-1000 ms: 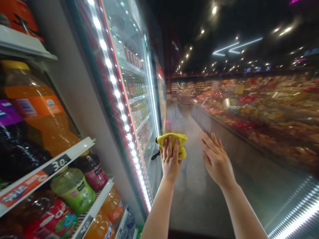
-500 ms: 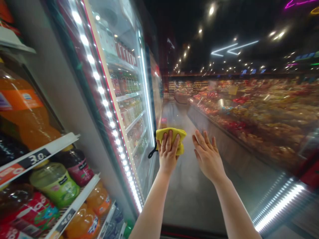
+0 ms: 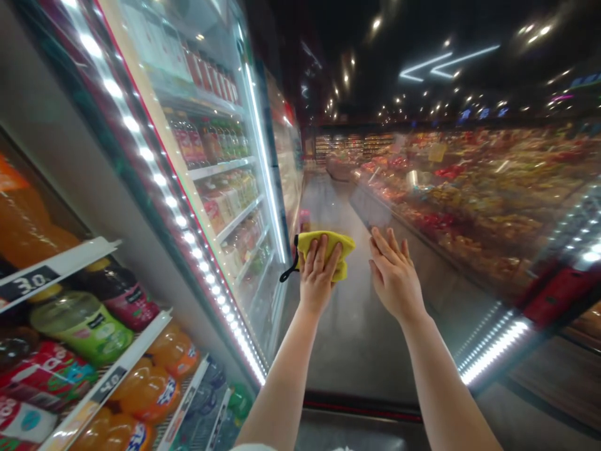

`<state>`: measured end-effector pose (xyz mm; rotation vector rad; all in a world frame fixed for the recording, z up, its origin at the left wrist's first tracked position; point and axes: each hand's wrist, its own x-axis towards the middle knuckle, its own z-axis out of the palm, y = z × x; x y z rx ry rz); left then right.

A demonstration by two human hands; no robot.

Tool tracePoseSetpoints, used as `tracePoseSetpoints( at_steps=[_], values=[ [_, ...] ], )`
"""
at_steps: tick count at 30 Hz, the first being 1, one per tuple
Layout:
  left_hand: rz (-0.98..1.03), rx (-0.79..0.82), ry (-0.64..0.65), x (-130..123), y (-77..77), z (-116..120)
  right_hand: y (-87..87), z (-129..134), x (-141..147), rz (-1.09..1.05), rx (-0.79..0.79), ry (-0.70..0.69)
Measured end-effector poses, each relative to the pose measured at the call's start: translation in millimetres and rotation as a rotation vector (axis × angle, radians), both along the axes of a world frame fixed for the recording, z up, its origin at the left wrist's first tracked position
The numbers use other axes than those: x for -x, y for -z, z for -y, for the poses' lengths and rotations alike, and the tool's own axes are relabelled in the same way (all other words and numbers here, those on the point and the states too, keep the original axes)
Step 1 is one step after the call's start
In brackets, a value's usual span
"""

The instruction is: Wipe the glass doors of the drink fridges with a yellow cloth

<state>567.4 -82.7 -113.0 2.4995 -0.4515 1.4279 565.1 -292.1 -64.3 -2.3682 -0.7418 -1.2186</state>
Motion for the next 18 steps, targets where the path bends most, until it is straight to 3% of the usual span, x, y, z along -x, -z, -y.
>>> tracePoseSetpoints(
  at_steps=[3, 6, 9, 11, 14, 16, 18],
  values=[
    [0.008, 0.071, -0.079, 6, 11.7, -22, -2.4, 13, 2, -0.038, 0.041, 0.056],
    [0.07, 0.271, -0.145, 0, -13.7, -28, -1.3, 22, 2, -0.06, 0.048, 0.142],
    [0.108, 0.348, -0.147, -11, -46.1, -3, 1.1, 26, 0, -0.088, 0.065, 0.195],
    [0.098, 0.285, -0.113, -15, -51.2, 21, 1.8, 27, -2, -0.109, 0.08, 0.19],
    [0.046, 0.096, -0.055, -11, -25.6, 39, 1.2, 27, -4, -0.129, 0.078, 0.179],
    [0.037, -0.009, -0.053, -5, 2.5, 32, 0.2, 28, -5, -0.141, 0.076, 0.164],
    [0.062, -0.011, -0.105, 1, 24.3, 15, -0.4, 32, -5, -0.145, 0.079, 0.129]
  ],
)
